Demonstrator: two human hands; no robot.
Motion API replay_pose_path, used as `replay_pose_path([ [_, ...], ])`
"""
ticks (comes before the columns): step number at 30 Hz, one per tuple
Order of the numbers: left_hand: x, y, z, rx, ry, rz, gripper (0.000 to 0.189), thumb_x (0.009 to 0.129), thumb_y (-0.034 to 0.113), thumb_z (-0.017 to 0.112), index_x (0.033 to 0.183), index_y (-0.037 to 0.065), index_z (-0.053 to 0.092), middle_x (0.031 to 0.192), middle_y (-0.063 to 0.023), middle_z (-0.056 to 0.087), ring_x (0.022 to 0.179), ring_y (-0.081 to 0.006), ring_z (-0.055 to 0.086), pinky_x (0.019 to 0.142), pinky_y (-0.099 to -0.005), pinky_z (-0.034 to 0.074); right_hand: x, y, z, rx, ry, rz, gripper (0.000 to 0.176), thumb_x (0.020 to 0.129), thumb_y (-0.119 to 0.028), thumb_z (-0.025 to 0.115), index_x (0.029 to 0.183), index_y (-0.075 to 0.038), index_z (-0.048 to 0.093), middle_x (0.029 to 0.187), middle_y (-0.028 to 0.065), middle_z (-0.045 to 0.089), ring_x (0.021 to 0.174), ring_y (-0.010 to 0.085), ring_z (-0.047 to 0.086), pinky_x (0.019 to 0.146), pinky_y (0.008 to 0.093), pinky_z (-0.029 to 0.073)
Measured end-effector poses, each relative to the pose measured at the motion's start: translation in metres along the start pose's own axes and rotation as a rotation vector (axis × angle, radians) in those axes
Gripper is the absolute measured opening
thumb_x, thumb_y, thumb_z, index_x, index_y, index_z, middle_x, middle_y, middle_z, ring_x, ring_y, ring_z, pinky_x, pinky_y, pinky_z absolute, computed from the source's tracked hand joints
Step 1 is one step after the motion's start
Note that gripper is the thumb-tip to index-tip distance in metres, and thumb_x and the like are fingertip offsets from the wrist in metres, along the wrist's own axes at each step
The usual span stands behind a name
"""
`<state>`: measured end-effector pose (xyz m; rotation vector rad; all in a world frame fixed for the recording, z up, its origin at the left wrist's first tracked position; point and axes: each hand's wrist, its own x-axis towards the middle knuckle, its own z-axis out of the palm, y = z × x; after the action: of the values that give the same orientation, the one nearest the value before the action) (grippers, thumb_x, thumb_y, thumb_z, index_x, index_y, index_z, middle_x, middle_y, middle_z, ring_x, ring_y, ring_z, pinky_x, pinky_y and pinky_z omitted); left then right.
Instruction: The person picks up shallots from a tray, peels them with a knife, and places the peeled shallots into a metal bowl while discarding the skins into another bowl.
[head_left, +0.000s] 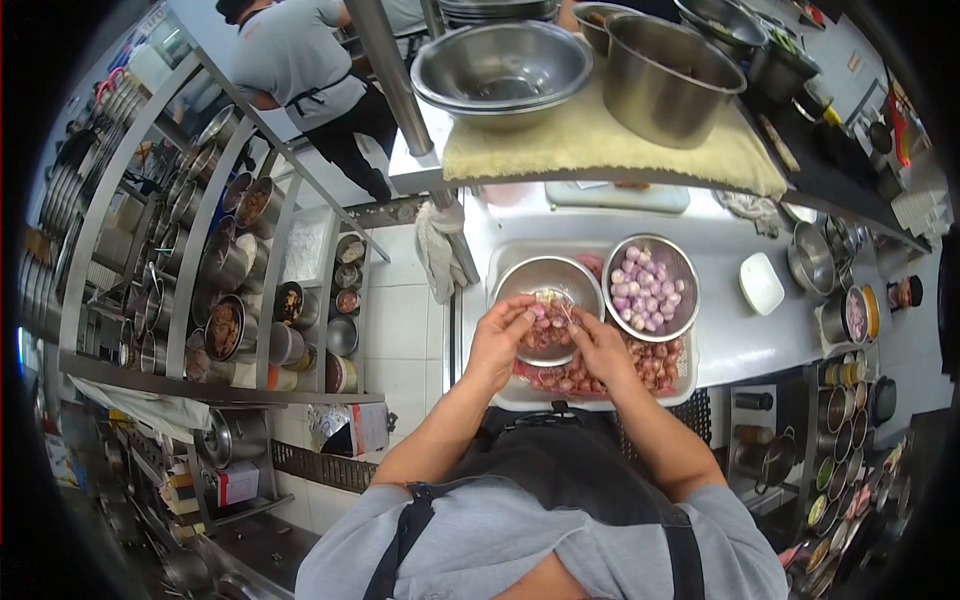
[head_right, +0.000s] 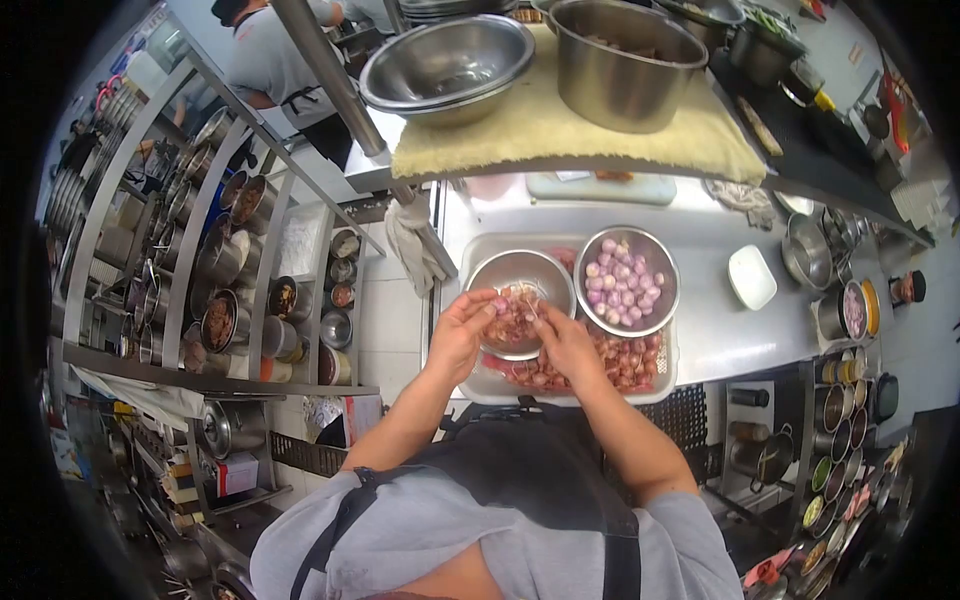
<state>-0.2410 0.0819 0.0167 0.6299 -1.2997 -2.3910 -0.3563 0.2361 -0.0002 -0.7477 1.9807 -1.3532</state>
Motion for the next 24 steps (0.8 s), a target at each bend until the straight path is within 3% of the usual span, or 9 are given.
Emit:
replay_pose_path([
  [2,0.000,0.002,0.002,-0.011,0.028,-0.030,0.030,0.090,0.004,0.061,0.120,0.002,0.053,0.108,-0.0077,0.063,0.090,-0.0133,0.061,0.068,-0.0242,0.044,-0.003,-0.007,0.000,-0.030,0.015,-0.042,0.048,0.095,-0.013,0.052,0.141,-0.003,0.040,0.080,0.0062,0.065,0.049,0.0114,0.056,0.045,0.0266,0.046],
  [7,0.002,0.002,-0.003,-0.012,0.021,-0.015,0.033,0.090,0.004,0.062,0.121,0.001,0.052,0.105,-0.0061,0.063,0.083,-0.0109,0.058,0.067,-0.0236,0.043,-0.008,-0.023,-0.002,0.037,0.008,-0.029,0.047,0.095,-0.014,0.051,0.140,-0.006,0.043,0.080,0.0074,0.066,0.049,0.0110,0.056,0.049,0.0267,0.047],
  [11,0.001,0.012,-0.002,-0.055,-0.024,-0.029,0.030,0.090,0.005,0.062,0.118,-0.001,0.054,0.105,-0.0084,0.062,0.086,-0.0091,0.059,0.070,-0.0216,0.047,-0.009,-0.024,-0.002,0.311,-0.061,-0.027,0.044,0.098,-0.016,0.050,0.138,0.000,0.044,0.084,0.0051,0.067,0.050,0.0087,0.056,0.044,0.0224,0.045],
  [15,-0.006,0.025,0.003,-0.071,-0.053,0.014,0.034,0.090,0.006,0.061,0.122,-0.002,0.051,0.105,-0.0074,0.062,0.083,-0.0104,0.055,0.070,-0.0241,0.045,-0.026,-0.060,-0.004,0.360,-0.103,-0.024,0.043,0.098,-0.016,0.048,0.137,0.002,0.044,0.086,0.0056,0.067,0.050,0.0077,0.055,0.044,0.0211,0.044],
  [17,-0.008,0.029,0.002,-0.063,-0.143,0.038,0.035,0.090,0.004,0.060,0.123,-0.002,0.052,0.106,-0.0079,0.062,0.082,-0.0107,0.054,0.072,-0.0239,0.044,-0.031,-0.067,-0.004,0.367,-0.122,0.009,0.043,0.099,-0.016,0.048,0.137,0.002,0.044,0.086,0.0056,0.067,0.050,0.0075,0.055,0.044,0.0212,0.045],
  [24,-0.012,0.031,0.000,-0.071,-0.163,0.026,0.034,0.091,0.003,0.059,0.124,-0.003,0.054,0.101,-0.0077,0.064,0.077,-0.0103,0.053,0.072,-0.0238,0.044,-0.033,-0.074,-0.003,0.247,-0.171,-0.028,0.043,0.099,-0.017,0.048,0.139,-0.002,0.043,0.089,0.0047,0.067,0.053,0.0067,0.056,0.045,0.0209,0.045],
])
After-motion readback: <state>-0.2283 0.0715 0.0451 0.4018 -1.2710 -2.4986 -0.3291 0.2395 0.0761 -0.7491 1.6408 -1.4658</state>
